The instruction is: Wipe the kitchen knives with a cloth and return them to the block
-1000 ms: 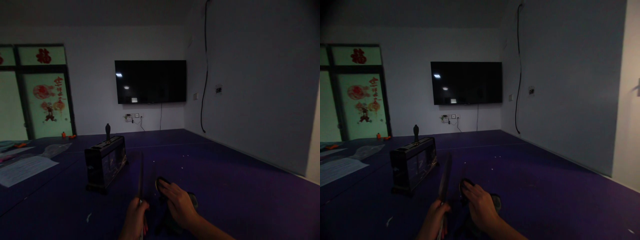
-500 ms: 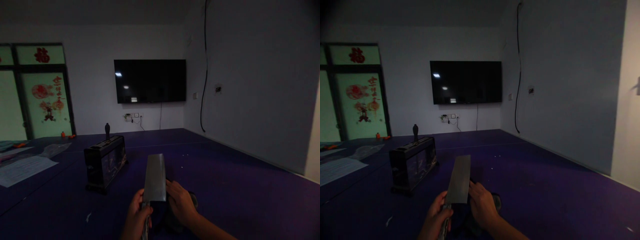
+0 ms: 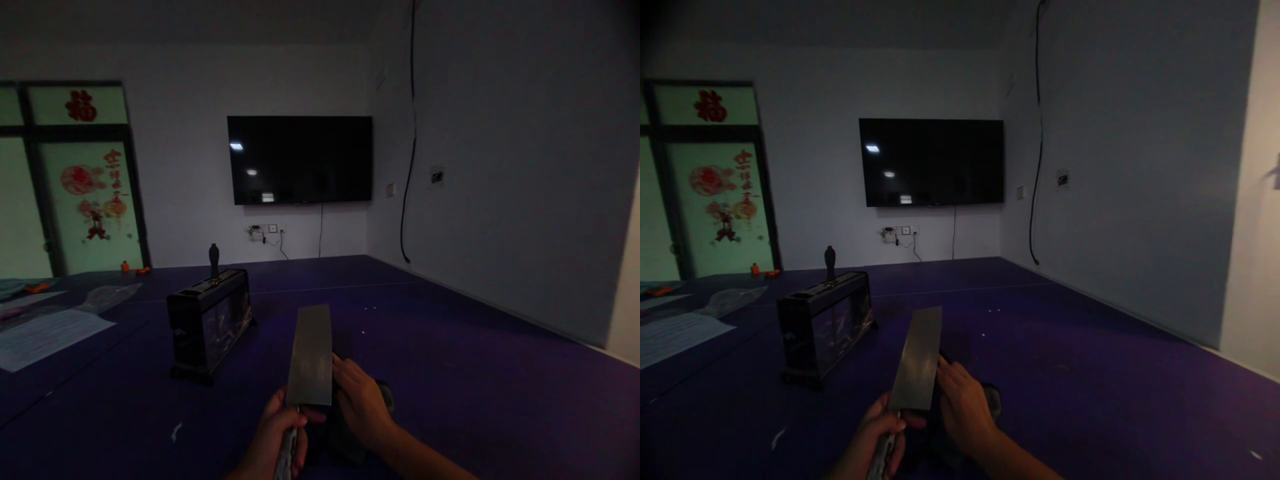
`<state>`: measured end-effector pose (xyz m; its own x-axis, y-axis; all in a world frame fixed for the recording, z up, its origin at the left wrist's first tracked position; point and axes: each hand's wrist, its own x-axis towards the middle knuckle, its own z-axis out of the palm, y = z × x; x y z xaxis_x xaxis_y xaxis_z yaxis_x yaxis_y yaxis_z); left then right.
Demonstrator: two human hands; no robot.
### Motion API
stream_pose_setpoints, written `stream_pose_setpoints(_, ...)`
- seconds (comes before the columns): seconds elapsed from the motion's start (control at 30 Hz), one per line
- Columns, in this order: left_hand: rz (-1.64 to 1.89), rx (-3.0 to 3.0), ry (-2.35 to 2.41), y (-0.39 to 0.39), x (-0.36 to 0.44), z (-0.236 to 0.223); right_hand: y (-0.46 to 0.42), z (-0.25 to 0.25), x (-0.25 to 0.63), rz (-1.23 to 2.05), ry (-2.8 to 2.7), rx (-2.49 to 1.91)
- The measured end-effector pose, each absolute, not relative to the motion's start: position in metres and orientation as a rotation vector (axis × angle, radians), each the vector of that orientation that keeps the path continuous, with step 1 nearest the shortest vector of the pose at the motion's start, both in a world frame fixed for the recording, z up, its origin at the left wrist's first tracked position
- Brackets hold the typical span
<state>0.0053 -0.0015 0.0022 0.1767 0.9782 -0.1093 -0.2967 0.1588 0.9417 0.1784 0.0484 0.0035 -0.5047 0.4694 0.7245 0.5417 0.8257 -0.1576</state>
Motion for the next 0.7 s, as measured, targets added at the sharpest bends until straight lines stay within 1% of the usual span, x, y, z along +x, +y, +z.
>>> stream_pose_setpoints(0.2,1.105,0.925,1.059,-0.0004,0.0057,0.0022,0.0503,0.0005,0.1788,-0.129,-2.188,-0.761)
stream_pose_setpoints(0.43,1.253,0.865,1.102,-0.0008,0.0077,0.0042,0.0544,-0.0048,0.1789,-0.153,-2.068,-0.802)
stream_pose_setpoints(0.6,1.244,0.895,1.185,-0.0058,0.0090,0.0034,0.0510,-0.0034,0.1850,-0.240,-1.920,-0.615)
stream_pose_setpoints(0.7,1.241,0.922,1.214,-0.0057,0.0084,0.0040,0.0477,-0.0035,0.1848,-0.287,-2.022,-0.503)
